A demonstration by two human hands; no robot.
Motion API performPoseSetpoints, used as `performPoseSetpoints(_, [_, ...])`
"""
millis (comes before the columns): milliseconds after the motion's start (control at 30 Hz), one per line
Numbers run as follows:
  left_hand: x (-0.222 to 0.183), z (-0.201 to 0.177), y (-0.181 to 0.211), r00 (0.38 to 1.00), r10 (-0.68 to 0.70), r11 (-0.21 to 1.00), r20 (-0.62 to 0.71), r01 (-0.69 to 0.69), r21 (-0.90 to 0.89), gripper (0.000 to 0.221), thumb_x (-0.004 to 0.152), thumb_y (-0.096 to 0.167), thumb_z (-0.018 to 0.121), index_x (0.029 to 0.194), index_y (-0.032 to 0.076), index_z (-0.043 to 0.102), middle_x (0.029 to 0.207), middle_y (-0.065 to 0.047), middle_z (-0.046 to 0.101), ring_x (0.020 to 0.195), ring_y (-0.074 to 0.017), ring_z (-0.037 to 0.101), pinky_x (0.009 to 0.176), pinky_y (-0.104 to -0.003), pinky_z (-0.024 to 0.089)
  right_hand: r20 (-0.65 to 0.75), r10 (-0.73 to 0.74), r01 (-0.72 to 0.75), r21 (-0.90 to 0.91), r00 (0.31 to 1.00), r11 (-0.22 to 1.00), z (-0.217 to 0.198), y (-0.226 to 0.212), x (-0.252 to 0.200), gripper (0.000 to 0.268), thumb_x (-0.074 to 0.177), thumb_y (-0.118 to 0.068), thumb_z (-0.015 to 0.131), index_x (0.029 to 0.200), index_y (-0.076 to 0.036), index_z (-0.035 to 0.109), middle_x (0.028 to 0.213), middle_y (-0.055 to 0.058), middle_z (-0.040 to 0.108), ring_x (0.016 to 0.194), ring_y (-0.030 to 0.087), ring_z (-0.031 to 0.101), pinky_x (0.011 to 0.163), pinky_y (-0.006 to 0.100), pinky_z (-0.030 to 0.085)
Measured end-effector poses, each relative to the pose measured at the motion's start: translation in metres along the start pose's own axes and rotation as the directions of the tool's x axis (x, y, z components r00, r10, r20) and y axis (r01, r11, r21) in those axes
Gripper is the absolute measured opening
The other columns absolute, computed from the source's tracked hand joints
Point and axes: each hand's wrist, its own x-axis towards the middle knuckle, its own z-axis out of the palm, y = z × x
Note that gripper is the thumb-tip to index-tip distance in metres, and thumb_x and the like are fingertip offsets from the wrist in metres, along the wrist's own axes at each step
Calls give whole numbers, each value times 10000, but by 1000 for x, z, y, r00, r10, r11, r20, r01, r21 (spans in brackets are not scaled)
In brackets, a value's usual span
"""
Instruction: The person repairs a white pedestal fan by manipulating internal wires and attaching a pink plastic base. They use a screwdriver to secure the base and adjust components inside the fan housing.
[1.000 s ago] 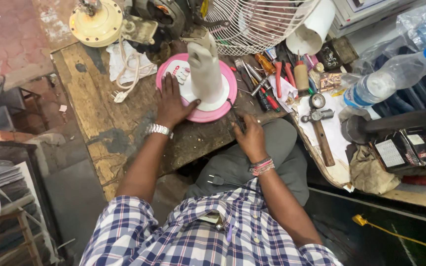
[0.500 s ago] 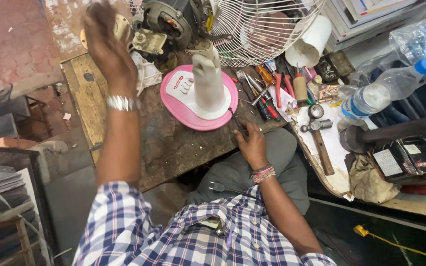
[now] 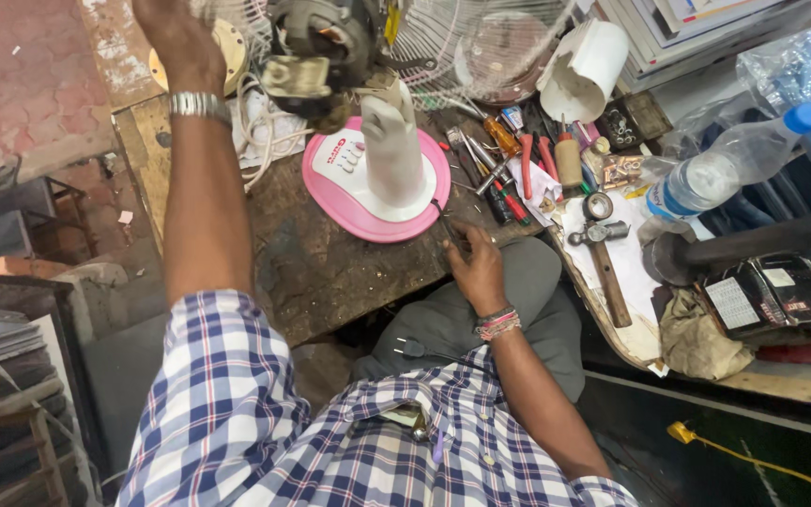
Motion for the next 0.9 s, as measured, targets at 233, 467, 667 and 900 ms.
performPoseSetpoints(233, [-179,6,94,919,355,884,-170,-271,382,795,1032,460,728,1515,-91,421,1466,-260,498,1349,-318,493,1168,-456,416,10,13,-13,-5,1000,1000,2,0,4,337,904,-134,737,1214,-19,675,1103,178,710,947,317,725,818,380,577])
performPoseSetpoints(467, [-255,38,99,951,300,925,-80,-269,269,713,1082,580,496,1524,41,345,1520,-92,459,1434,-235,474,1233,-414,414,15,22,-22,9,1000,1000,2,0,2,324,910,-138,732,1208,-21,681,1118,173,711,958,306,735,834,371,581])
performPoseSetpoints(667, [-328,49,24,999,31,953,-31,-20,302,639,1039,427,597,1479,24,370,1350,-133,477,1247,-258,494,1094,-449,420,-8,24,-24,11,1000,1000,1,-2,1,329,909,-142,732,1208,-18,674,1123,168,709,968,301,729,844,372,579])
performPoseSetpoints(900, [-302,14,-12,967,-32,891,-252,142,431,453,911,37,761,1305,-21,544,1220,-131,629,1060,-223,644,930,-352,539,-55,-12,10,-39,998,999,-1,-4,0,355,909,-141,738,1236,-24,666,1130,179,682,954,336,688,831,400,560])
